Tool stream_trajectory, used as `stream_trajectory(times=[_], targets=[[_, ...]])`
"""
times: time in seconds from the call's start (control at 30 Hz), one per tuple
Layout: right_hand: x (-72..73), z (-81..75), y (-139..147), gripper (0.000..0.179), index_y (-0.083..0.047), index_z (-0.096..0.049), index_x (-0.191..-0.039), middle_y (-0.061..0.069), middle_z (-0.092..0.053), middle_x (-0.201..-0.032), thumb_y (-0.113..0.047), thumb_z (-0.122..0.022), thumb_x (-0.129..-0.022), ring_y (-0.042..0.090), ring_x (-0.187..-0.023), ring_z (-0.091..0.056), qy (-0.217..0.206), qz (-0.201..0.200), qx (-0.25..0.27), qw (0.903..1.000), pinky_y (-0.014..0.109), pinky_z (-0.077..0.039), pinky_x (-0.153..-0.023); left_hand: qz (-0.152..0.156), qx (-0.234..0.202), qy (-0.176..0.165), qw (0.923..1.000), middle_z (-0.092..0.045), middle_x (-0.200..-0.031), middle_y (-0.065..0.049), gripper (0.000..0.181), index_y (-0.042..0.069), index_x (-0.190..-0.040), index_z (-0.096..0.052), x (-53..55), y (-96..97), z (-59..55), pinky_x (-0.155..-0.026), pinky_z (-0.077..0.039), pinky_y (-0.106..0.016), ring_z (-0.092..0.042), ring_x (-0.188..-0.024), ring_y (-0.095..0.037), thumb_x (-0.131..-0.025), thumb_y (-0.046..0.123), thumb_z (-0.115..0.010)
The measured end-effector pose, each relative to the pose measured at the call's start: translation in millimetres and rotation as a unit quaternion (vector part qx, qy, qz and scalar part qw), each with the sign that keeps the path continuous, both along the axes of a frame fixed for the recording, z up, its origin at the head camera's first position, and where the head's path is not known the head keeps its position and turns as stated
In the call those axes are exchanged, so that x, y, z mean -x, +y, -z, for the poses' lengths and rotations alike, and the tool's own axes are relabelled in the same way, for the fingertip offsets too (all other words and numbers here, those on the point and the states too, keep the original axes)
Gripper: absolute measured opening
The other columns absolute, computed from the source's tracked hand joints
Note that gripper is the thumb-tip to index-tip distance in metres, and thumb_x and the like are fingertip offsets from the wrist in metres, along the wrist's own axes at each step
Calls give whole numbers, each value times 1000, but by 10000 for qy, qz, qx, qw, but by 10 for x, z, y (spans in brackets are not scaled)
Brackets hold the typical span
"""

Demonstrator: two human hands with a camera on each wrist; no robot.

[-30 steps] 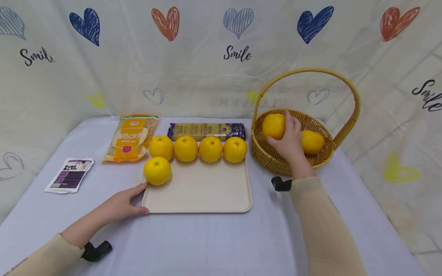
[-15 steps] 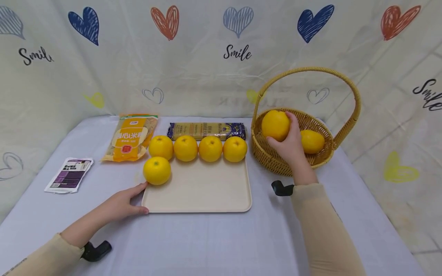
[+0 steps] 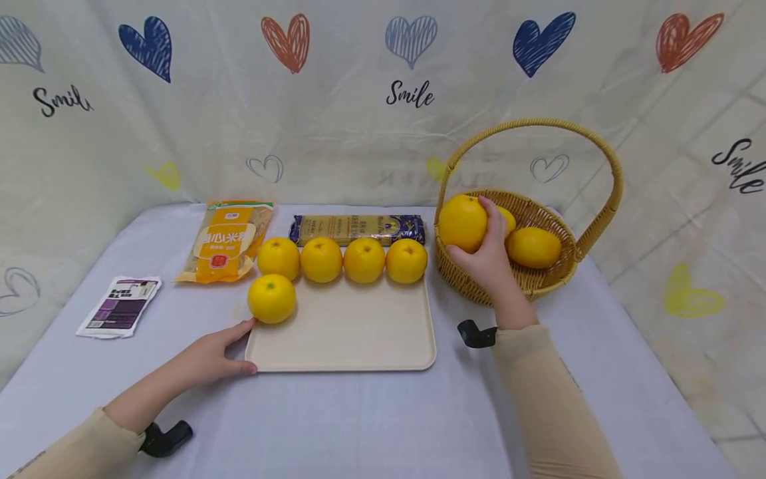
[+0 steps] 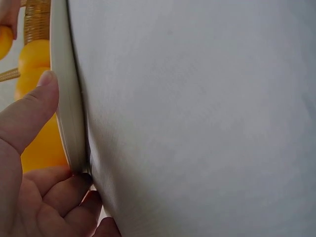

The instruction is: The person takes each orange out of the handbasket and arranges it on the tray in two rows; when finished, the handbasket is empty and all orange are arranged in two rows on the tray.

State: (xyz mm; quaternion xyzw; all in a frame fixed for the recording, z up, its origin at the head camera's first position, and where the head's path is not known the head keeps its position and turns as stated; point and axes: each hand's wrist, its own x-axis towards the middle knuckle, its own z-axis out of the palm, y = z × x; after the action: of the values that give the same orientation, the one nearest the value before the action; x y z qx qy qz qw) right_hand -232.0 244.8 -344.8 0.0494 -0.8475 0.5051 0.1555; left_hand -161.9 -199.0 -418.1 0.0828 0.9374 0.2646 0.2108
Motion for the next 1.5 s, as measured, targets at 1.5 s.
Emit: stream_trajectory(times=[1.5], targets=[[-253, 306, -1581, 78, -16, -31, -138, 6, -35, -139, -15, -74, -73, 22, -124, -38, -988, -2068, -248, 9731, 43, -32, -107, 121, 68, 39, 9999, -31, -146, -15, 96, 12, -143, -28, -36, 31, -100, -105, -28, -56, -28, -134, -37, -67, 52, -72]])
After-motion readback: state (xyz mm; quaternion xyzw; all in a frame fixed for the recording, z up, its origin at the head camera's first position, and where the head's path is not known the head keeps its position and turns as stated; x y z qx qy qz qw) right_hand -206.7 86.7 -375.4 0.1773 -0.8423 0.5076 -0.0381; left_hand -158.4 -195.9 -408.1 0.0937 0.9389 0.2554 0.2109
